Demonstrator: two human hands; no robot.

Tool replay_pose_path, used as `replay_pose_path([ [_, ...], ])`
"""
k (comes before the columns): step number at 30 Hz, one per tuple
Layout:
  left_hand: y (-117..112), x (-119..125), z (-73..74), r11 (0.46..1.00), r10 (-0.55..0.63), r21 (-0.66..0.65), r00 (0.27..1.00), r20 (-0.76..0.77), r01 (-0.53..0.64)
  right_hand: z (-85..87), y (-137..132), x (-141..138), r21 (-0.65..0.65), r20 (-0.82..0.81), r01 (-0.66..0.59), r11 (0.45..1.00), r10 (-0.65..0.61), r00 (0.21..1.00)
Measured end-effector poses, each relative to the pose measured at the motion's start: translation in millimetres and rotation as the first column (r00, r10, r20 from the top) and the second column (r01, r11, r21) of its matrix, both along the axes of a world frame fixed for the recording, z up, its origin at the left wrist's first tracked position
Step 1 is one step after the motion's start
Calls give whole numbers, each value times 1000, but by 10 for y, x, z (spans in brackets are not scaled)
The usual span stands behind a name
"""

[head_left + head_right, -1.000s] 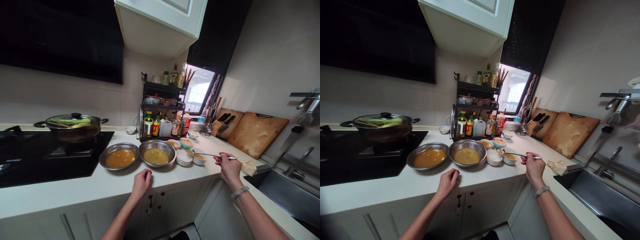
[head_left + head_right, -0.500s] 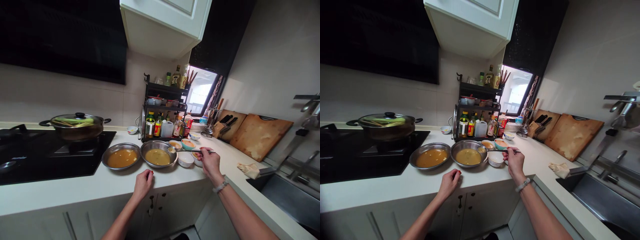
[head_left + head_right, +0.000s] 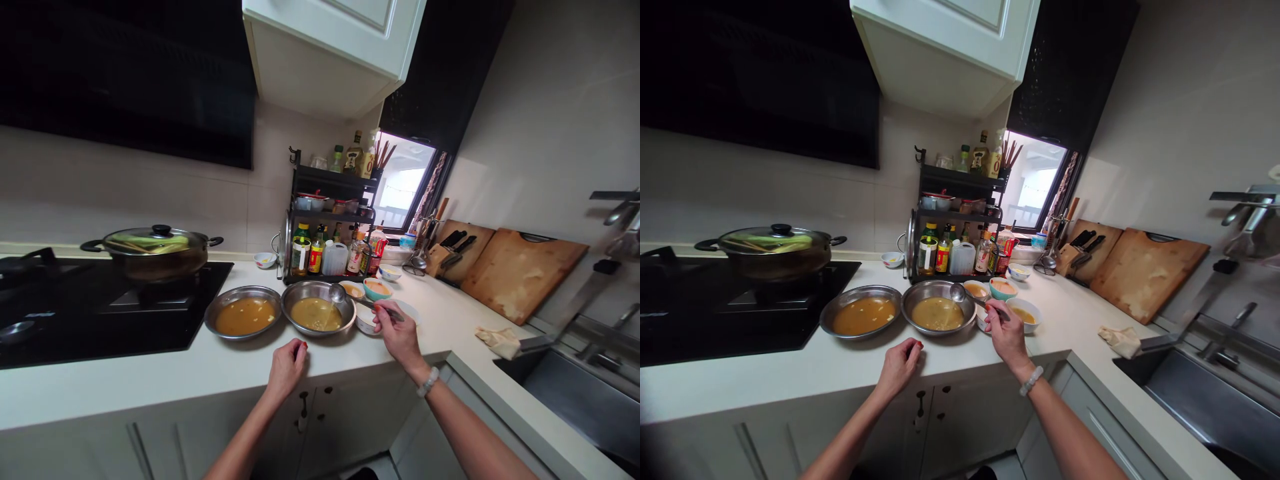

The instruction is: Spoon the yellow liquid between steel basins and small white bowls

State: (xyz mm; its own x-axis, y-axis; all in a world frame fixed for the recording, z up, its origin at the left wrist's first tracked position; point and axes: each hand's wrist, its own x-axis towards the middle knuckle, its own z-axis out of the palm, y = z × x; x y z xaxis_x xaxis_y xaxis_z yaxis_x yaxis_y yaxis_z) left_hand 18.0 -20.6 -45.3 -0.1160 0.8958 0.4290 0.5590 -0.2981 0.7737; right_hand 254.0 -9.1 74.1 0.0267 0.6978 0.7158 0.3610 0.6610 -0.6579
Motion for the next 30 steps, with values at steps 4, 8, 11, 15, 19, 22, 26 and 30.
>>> replay_pose_path([
  [4,1,-4,-5,1000,0,6,1000,-7,0,-3,-34,69,81,41,5,997,-8,999],
  [8,1,-9,-14,1000,-9,2,1000,-6,9,57,-4,248,38,-84,148,988,-144,986],
  [11,1,-10,-17,1000,-7,-1,1000,-11,7,118,27,461,-1,-161,294,956,-290,943],
  [15,2,-6,-20,1000,-5,-7,1000,-7,5,164,44,777,-32,-194,442,896,-440,877],
  [19,6,0,-26,1000,-9,-3,1000,-2,9,133,74,1044,-81,-193,529,845,-534,823],
  [22,6,1,-25,1000,-5,-2,1000,-1,5,77,106,1183,-122,-176,574,810,-586,791],
  [26,-2,0,-14,1000,2,-5,1000,-9,-2,5,130,1281,-145,-124,623,769,-638,760],
  [30,-7,0,-9,1000,-2,-5,1000,-20,2,-58,147,1323,-152,-36,665,731,-677,735],
])
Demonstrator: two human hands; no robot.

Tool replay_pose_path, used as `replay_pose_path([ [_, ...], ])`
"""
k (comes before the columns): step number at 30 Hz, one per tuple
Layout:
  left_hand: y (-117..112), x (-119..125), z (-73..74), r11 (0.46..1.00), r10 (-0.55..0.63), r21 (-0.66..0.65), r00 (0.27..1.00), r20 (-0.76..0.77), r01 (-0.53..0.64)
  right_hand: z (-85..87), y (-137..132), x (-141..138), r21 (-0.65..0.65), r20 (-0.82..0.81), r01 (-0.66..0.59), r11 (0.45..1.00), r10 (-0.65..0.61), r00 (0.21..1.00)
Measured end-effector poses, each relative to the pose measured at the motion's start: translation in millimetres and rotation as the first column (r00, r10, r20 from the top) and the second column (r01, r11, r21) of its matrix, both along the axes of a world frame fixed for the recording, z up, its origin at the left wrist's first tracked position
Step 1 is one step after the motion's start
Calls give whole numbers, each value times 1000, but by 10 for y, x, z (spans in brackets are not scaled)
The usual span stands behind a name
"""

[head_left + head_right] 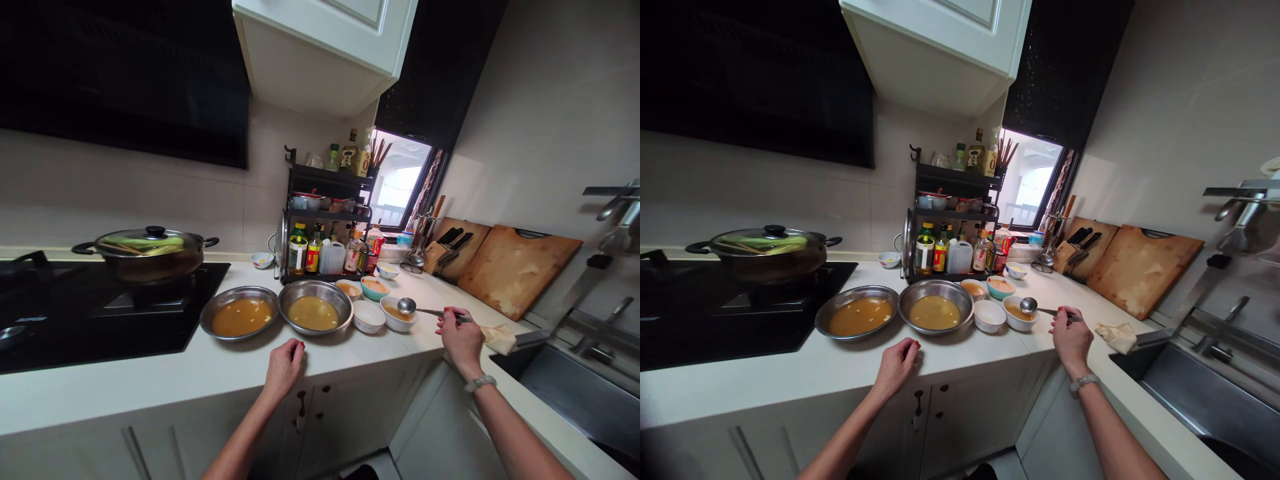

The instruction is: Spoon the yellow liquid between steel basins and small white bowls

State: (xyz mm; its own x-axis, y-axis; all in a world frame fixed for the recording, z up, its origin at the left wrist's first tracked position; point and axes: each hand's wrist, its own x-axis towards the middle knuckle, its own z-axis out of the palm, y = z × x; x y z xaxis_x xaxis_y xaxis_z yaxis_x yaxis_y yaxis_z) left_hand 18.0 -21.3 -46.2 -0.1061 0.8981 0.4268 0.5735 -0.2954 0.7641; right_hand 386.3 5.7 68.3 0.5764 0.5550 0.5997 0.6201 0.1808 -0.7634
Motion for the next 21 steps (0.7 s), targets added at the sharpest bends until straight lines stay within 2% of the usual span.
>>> replay_pose_path([
  [10,-8,-3,18,1000,-11,-2,1000,8,11,-65,9,20,-67,-22,-19,998,18,1000],
  [17,-10,-4,27,1000,-1,3,1000,3,1,-153,52,96,-46,-164,-58,997,50,985],
  [21,-7,-3,20,1000,-8,-6,1000,10,9,-148,43,123,-27,-220,-55,998,48,974],
])
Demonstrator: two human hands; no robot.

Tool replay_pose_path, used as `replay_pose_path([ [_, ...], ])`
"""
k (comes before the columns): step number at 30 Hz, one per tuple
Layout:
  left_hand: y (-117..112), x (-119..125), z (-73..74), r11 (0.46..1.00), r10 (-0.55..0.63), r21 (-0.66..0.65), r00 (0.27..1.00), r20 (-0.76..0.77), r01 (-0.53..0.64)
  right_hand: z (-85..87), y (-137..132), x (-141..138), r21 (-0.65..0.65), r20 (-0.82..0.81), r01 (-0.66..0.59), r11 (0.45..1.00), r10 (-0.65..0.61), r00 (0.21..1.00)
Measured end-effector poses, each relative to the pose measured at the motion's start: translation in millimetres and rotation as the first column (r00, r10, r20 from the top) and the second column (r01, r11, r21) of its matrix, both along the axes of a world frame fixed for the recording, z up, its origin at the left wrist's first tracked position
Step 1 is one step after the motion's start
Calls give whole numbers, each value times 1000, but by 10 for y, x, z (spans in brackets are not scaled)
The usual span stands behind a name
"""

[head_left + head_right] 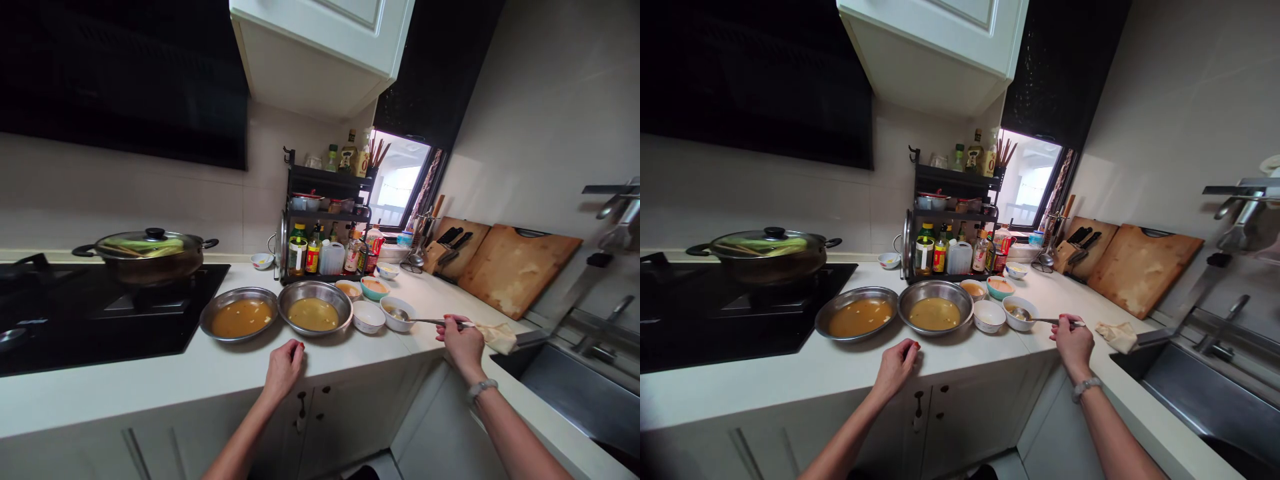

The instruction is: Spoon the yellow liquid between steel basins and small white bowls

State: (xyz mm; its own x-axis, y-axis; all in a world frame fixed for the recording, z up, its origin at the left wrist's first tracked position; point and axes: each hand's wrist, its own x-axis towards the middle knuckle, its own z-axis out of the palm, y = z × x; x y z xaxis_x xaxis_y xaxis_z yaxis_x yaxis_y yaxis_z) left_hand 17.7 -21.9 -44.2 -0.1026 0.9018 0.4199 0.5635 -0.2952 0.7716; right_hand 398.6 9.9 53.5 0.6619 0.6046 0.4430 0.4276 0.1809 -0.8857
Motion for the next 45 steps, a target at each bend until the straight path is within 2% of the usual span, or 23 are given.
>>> replay_pose_path([
  [10,-2,2,4,1000,14,13,1000,-18,-14,0,-17,7,26,-42,7,1000,-6,999],
  [22,6,-3,-16,1000,14,16,1000,-16,-13,20,-13,-96,-19,49,-36,999,37,998],
  [27,9,-3,-11,1000,12,25,1000,-13,-12,65,9,-86,38,-37,-8,999,9,999],
  [34,3,0,-10,1000,19,21,1000,-21,-19,127,56,-8,176,-276,-3,984,52,960],
  [40,7,0,-18,1000,14,24,1000,-14,-14,249,27,-57,243,-292,-21,970,94,952],
  [45,0,0,-5,1000,9,10,1000,-8,-9,373,22,-257,263,-295,-83,961,162,942],
])
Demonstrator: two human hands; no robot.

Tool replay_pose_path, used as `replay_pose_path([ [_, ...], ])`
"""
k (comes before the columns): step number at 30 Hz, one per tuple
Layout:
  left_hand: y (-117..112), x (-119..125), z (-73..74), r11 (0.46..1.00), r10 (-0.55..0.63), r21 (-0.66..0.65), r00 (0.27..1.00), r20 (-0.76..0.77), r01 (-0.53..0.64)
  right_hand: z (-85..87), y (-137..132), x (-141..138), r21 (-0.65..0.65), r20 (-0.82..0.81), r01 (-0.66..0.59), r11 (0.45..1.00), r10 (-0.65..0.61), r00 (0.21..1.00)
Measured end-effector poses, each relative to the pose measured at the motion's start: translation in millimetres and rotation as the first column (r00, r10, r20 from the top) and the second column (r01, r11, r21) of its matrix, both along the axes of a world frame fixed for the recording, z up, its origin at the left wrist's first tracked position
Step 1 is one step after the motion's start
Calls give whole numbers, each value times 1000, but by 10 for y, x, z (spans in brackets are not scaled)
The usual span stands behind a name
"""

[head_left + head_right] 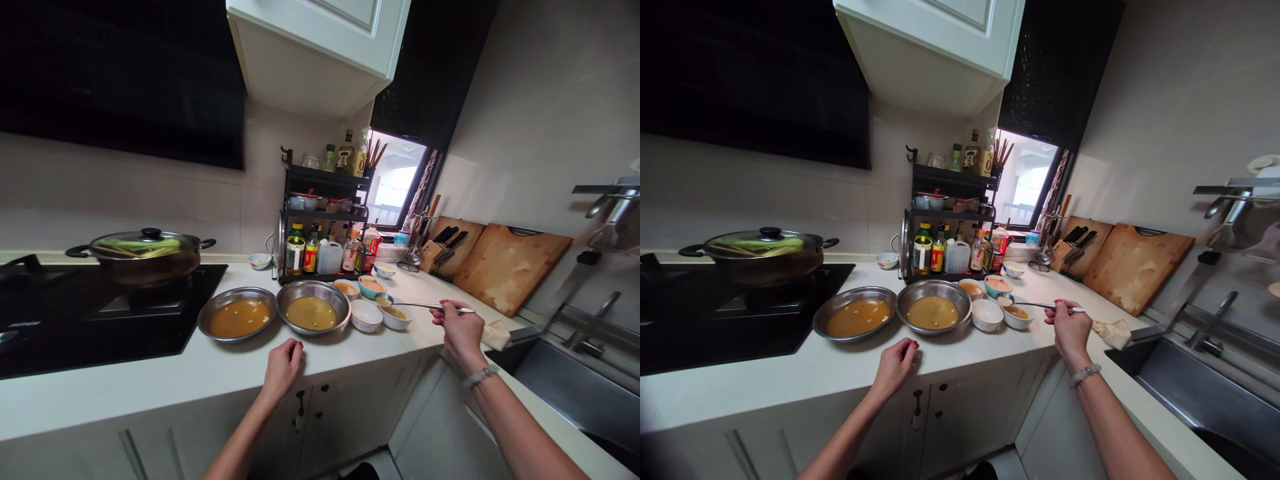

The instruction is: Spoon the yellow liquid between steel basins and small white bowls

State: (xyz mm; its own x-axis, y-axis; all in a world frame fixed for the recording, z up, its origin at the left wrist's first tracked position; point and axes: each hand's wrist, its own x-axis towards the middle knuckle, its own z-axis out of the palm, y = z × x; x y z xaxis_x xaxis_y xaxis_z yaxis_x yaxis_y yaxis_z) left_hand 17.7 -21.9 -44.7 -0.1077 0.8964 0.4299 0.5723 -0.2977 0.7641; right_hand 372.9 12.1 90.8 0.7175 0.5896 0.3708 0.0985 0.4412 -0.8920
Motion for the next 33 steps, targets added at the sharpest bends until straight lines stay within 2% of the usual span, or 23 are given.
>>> replay_pose_path([
  [5,6,2,-11,1000,-1,2,1000,10,1,64,7,-381,9,46,-130,991,130,990],
  [9,25,0,-43,1000,-7,5,1000,12,7,30,-13,-732,-25,155,-230,973,231,961],
  [13,31,0,-48,1000,-11,9,1000,14,11,-80,-95,-974,-33,402,-360,932,342,849],
  [18,15,0,-17,1000,-8,5,1000,2,8,-127,-221,-965,56,672,-420,906,277,687],
  [21,13,-1,-18,1000,-13,-6,1000,11,14,-68,-244,-786,96,687,-323,942,172,706],
  [24,15,-3,-30,1000,-14,-5,1000,18,14,-42,-204,-510,90,617,-114,989,35,786],
  [26,13,-4,-31,1000,-18,-1,1000,15,18,-74,-152,-307,47,585,10,999,-36,810],
  [29,7,-3,-19,1000,-19,0,1000,5,19,-180,-73,-46,-52,577,119,992,-67,814],
  [33,1,3,1,1000,-8,2,1000,-15,8,-316,-30,101,-141,594,153,978,-40,804],
])
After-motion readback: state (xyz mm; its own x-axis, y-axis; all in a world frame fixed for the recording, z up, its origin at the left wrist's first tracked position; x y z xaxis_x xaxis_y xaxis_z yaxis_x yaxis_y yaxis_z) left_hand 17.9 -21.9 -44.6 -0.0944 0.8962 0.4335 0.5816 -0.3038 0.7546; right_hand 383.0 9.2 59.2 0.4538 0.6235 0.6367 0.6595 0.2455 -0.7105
